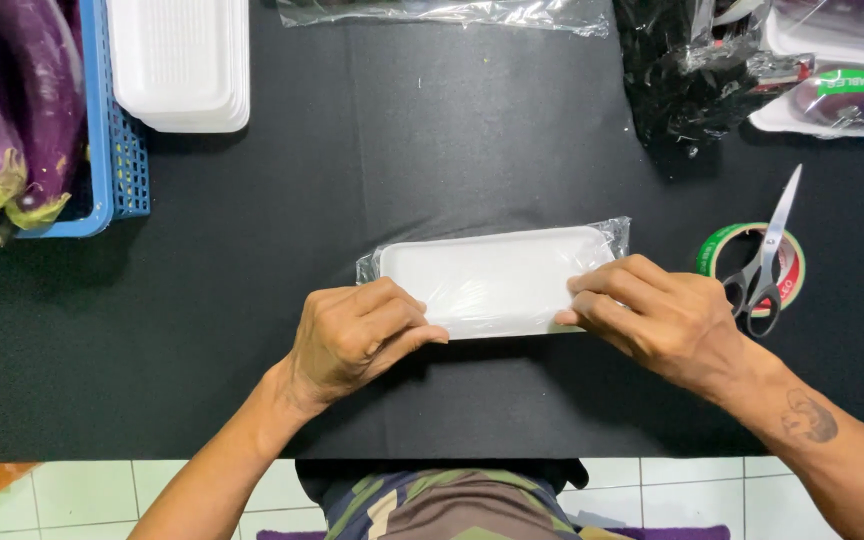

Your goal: Wrapping individual eggplants in plastic film on foam trays and securing them with tape for retail sale.

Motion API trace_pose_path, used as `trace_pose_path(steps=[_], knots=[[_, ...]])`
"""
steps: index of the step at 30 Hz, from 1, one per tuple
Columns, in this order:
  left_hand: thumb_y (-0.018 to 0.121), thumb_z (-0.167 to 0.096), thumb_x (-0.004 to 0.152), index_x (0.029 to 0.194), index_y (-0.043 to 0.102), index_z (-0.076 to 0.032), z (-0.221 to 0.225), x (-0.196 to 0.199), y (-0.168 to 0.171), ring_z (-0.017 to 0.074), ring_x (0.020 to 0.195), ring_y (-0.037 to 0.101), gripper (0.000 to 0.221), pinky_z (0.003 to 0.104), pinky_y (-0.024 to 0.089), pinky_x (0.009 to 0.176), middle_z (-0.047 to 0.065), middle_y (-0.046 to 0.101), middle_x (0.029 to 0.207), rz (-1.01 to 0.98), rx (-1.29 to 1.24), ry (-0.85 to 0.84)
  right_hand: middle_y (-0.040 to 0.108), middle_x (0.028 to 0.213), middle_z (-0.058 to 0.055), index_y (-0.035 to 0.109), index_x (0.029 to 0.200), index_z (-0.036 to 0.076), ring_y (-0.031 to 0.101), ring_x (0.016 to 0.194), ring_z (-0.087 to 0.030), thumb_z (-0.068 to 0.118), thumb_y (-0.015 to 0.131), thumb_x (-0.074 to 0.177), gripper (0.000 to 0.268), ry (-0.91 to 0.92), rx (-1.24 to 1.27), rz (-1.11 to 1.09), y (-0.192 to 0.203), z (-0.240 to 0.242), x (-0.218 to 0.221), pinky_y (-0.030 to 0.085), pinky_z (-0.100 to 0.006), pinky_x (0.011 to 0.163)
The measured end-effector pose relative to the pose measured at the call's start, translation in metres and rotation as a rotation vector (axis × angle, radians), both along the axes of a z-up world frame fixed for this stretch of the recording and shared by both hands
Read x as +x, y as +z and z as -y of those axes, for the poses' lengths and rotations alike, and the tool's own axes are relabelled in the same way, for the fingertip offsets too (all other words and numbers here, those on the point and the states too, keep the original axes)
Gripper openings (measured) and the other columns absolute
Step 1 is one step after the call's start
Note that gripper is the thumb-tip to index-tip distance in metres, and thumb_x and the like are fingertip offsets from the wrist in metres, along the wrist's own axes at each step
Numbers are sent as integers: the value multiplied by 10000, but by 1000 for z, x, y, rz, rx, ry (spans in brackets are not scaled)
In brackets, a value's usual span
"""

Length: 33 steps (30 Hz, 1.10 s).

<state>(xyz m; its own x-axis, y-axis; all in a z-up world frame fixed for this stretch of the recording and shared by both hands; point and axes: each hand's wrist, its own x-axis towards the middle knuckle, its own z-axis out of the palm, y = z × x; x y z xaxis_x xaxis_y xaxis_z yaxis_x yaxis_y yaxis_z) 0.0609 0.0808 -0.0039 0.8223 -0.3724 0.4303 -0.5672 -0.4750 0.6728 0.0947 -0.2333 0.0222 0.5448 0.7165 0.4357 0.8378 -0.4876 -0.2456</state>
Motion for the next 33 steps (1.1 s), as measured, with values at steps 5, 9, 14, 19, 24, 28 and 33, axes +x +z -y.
trace_pose_path(steps=[5,9,14,19,24,28,33], knots=[[793,-307,918,742,634,-113,-10,19,4,111,531,529,307,259,403,450,-17,618,717,16,67,-157,711,930,-39,635,887,72,627,721,-164,255,736,982,230,46,-51,-2,2,3,7,453,-251,616],[792,-277,924,777,628,-96,-11,27,1,103,546,489,286,249,384,434,-11,578,725,-40,50,-206,718,916,-63,650,871,56,642,711,-172,244,749,962,231,32,-8,-47,-2,3,7,487,-257,628],[796,-219,936,774,595,-90,-9,25,-6,113,521,403,288,254,337,421,-6,537,740,-61,60,-142,715,902,-34,664,853,83,633,701,-172,237,731,964,201,-40,-5,-145,2,-2,4,488,-261,622],[838,-155,879,731,547,-118,-6,25,-8,102,509,349,329,247,299,391,-33,506,738,-141,79,-55,712,871,-40,669,813,75,659,733,-170,206,811,898,211,-103,14,-276,5,-7,5,526,-286,694],[838,-270,866,713,535,-162,-8,35,-5,125,534,418,356,300,368,430,-47,537,769,-343,223,-54,683,850,-61,630,807,65,628,727,-193,173,819,888,232,-134,29,-345,5,-9,4,501,-320,696],[833,-300,884,736,545,-160,-12,47,4,128,536,422,352,298,346,419,-36,548,787,-327,259,-96,683,852,-40,628,804,75,615,744,-197,197,840,866,252,-167,43,-383,1,-9,2,505,-318,720],[873,-483,815,738,497,-159,-19,68,3,147,600,463,502,340,388,486,-48,551,781,-363,329,-167,669,850,-46,626,811,73,621,766,-202,207,862,844,274,-204,64,-405,0,-10,0,521,-335,747]])
